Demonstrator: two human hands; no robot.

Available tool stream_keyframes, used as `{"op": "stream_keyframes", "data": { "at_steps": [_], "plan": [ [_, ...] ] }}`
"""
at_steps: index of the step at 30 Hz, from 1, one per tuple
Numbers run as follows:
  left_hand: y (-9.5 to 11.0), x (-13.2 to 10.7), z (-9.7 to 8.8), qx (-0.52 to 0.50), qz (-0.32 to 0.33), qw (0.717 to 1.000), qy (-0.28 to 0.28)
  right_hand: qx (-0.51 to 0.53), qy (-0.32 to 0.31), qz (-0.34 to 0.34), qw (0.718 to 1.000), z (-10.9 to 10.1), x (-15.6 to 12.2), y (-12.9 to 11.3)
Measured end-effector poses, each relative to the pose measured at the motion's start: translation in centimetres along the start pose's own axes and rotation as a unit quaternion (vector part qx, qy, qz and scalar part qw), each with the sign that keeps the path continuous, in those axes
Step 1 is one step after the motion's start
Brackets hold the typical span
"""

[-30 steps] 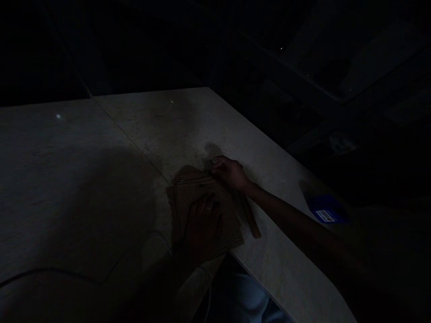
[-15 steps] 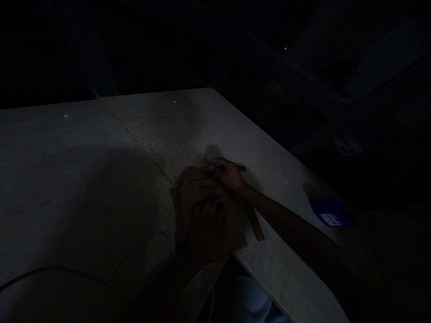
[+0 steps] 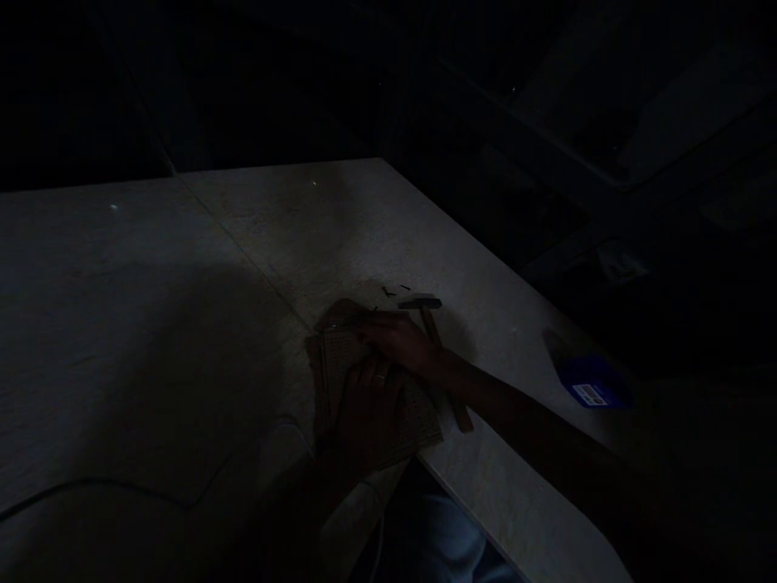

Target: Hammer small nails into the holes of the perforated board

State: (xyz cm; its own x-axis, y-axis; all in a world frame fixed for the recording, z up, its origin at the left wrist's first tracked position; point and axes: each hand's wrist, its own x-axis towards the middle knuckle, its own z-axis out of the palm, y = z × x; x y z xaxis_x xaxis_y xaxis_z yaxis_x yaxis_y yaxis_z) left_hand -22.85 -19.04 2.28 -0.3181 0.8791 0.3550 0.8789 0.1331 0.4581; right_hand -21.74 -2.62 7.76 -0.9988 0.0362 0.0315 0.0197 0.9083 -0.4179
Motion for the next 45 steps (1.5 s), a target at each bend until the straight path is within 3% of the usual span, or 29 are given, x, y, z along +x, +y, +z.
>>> {"op": "stream_keyframes", "data": {
  "at_steps": [4,9,16,21,31,36,38,41,45],
  "plan": [
    [0.0,0.0,0.2,-0.006,-0.004,1.0,0.006,-0.008,-0.023,-0.058,0.998,-1.0,-0.5,0.6],
    [0.1,0.1,0.0,-0.014,-0.01,1.0,-0.004,0.006,-0.01,-0.068,0.998,-0.8,-0.7,1.6],
    [0.1,0.1,-0.4,-0.012,-0.008,1.0,-0.003,0.011,0.048,0.042,0.998,-0.3,-0.7,0.8],
    [0.1,0.1,-0.2,-0.015,-0.002,1.0,0.002,-0.024,0.02,0.074,0.997,0.1,-0.5,0.2],
    [0.2,0.2,-0.4,-0.024,-0.004,1.0,0.004,0.029,0.038,-0.049,0.998,-0.5,-1.2,2.3],
    [0.1,0.2,-0.3,-0.01,-0.006,1.0,0.004,0.065,0.034,-0.055,0.996,-0.5,-1.1,2.3],
    [0.1,0.1,-0.1,-0.004,-0.003,1.0,0.007,0.087,0.06,-0.023,0.994,-0.4,-1.0,2.3],
    [0.1,0.0,-0.1,-0.008,0.002,1.0,0.003,0.127,0.148,0.093,0.976,-0.4,-0.3,3.3],
    [0.0,0.0,0.0,-0.014,-0.006,1.0,-0.003,0.266,0.263,0.28,0.884,-0.7,1.4,6.2]
  ]
}}
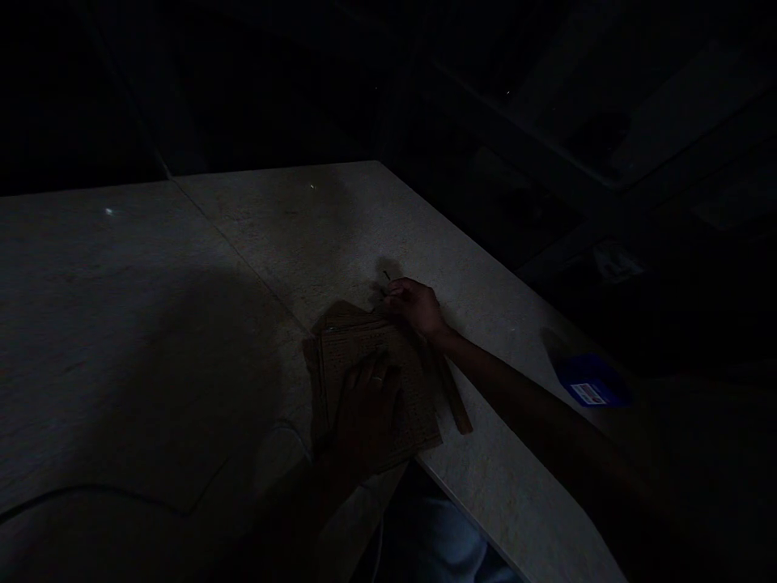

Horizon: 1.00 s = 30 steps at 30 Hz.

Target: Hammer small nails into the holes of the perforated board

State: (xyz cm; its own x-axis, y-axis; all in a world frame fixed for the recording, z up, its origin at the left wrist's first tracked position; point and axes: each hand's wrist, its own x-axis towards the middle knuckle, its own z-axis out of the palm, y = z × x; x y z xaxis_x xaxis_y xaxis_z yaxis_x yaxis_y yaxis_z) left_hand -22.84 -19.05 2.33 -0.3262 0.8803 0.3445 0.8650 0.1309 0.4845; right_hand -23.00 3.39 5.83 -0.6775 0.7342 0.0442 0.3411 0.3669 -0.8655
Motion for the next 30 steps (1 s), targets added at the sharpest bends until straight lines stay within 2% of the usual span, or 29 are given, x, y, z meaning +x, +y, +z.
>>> {"op": "stream_keyframes", "data": {
  "at_steps": [2,5,8,11,15,19,23,27,30],
  "plan": [
    [0.0,0.0,0.0,-0.001,0.003,1.0,0.001,0.039,0.024,0.051,0.998,0.1,1.6,0.6],
    [-0.1,0.0,0.0,-0.004,0.008,1.0,0.006,0.063,0.034,0.074,0.995,0.5,3.1,0.9],
    [-0.1,0.0,-0.1,-0.011,0.008,1.0,0.003,0.086,0.042,0.08,0.992,0.9,3.2,0.4],
    [-0.1,-0.1,0.0,-0.008,0.006,1.0,0.001,0.103,0.047,0.074,0.991,0.9,2.1,-0.2],
    [-0.2,-0.3,0.3,-0.004,0.003,1.0,0.012,0.131,0.082,0.055,0.986,-0.1,-1.2,0.0],
    [-0.2,-0.2,0.0,-0.015,-0.002,1.0,-0.001,0.102,0.142,0.003,0.985,-1.1,-6.6,1.8],
    [-0.1,0.3,-0.5,-0.042,-0.018,0.999,-0.014,0.071,0.174,0.026,0.982,-1.3,-12.2,3.4],
    [-0.8,1.3,-1.4,-0.114,-0.02,0.993,-0.027,0.06,0.146,0.046,0.986,-1.4,-15.7,3.7],
    [-2.3,2.5,-2.8,-0.143,-0.034,0.989,0.013,0.066,0.124,0.05,0.989,-1.2,-17.1,3.9]
  ]
}}
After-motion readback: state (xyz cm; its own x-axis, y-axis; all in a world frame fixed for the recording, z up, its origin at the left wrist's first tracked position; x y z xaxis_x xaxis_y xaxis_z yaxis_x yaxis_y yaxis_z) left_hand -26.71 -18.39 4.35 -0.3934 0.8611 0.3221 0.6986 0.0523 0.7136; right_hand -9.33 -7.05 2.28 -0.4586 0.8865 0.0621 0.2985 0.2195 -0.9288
